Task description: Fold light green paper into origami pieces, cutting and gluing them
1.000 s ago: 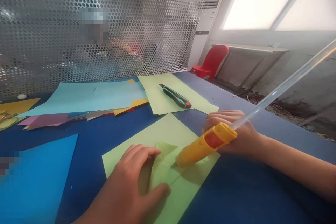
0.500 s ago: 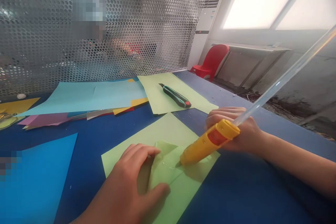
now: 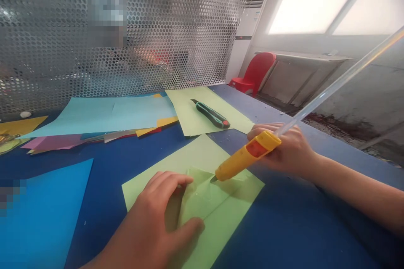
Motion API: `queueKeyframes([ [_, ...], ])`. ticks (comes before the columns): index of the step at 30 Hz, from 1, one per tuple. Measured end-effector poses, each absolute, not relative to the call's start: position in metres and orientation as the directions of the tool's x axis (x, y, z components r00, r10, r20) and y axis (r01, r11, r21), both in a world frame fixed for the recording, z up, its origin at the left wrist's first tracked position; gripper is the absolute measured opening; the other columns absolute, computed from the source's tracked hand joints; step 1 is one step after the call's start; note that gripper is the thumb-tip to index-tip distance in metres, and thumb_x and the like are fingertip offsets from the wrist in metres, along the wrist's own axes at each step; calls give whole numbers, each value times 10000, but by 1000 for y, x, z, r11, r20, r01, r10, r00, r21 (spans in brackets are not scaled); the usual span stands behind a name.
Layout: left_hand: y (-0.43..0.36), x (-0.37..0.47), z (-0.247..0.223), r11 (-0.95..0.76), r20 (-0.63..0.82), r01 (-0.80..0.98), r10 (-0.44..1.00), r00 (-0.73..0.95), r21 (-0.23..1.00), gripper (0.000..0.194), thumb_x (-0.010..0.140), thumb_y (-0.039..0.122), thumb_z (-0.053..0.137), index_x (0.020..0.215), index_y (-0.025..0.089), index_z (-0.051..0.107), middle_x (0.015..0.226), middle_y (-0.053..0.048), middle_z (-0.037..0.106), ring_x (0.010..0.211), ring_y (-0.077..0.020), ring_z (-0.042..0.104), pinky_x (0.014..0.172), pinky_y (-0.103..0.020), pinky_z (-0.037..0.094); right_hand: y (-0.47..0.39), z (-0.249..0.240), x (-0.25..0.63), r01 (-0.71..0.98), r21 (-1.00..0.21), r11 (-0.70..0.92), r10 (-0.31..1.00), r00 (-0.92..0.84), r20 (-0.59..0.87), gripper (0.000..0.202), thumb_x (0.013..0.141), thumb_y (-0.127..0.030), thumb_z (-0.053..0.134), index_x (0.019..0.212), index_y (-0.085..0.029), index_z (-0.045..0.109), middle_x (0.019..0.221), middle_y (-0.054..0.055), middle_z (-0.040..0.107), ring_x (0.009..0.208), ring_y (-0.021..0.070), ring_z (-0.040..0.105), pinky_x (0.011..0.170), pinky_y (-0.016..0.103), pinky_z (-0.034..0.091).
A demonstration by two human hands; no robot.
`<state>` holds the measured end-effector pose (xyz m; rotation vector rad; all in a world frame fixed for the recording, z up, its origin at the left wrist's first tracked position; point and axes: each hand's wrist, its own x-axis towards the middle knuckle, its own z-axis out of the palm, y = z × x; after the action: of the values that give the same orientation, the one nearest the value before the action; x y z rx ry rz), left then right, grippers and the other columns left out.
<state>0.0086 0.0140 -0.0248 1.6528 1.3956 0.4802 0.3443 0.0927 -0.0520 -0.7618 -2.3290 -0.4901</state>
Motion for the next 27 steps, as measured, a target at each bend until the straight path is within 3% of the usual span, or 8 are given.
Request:
queueKeyframes([
  [14, 15, 8, -27, -26, -188, 582, 934, 305, 813, 393, 733, 404, 702, 1116, 319, 724, 1182, 13, 702, 1078, -243, 622, 991, -360, 516, 81, -48, 326, 571, 61, 819, 436, -688, 580, 192, 1041, -359, 645, 1068, -172, 680, 979, 21, 711, 771, 142, 680, 689, 303, 601],
  [18, 15, 8, -27, -48, -166, 574, 935, 314, 817, 373, 743, 399, 696, 1102, 302, 724, 1151, -8, 702, 1064, -263, 608, 996, -398, 512, 84, -55, 328, 592, 62, 804, 425, -644, 636, 223, 1047, -384, 632, 1107, -175, 680, 1051, 44, 720, 840, 164, 698, 738, 334, 612],
  [27, 14, 8, -26, -11, -197, 566, 931, 306, 824, 396, 732, 425, 692, 1108, 303, 722, 1174, -18, 699, 1088, -272, 624, 1001, -424, 529, 79, -47, 323, 601, 55, 797, 477, -684, 552, 195, 1045, -358, 642, 1078, -170, 677, 967, 19, 708, 735, 130, 668, 657, 285, 591],
])
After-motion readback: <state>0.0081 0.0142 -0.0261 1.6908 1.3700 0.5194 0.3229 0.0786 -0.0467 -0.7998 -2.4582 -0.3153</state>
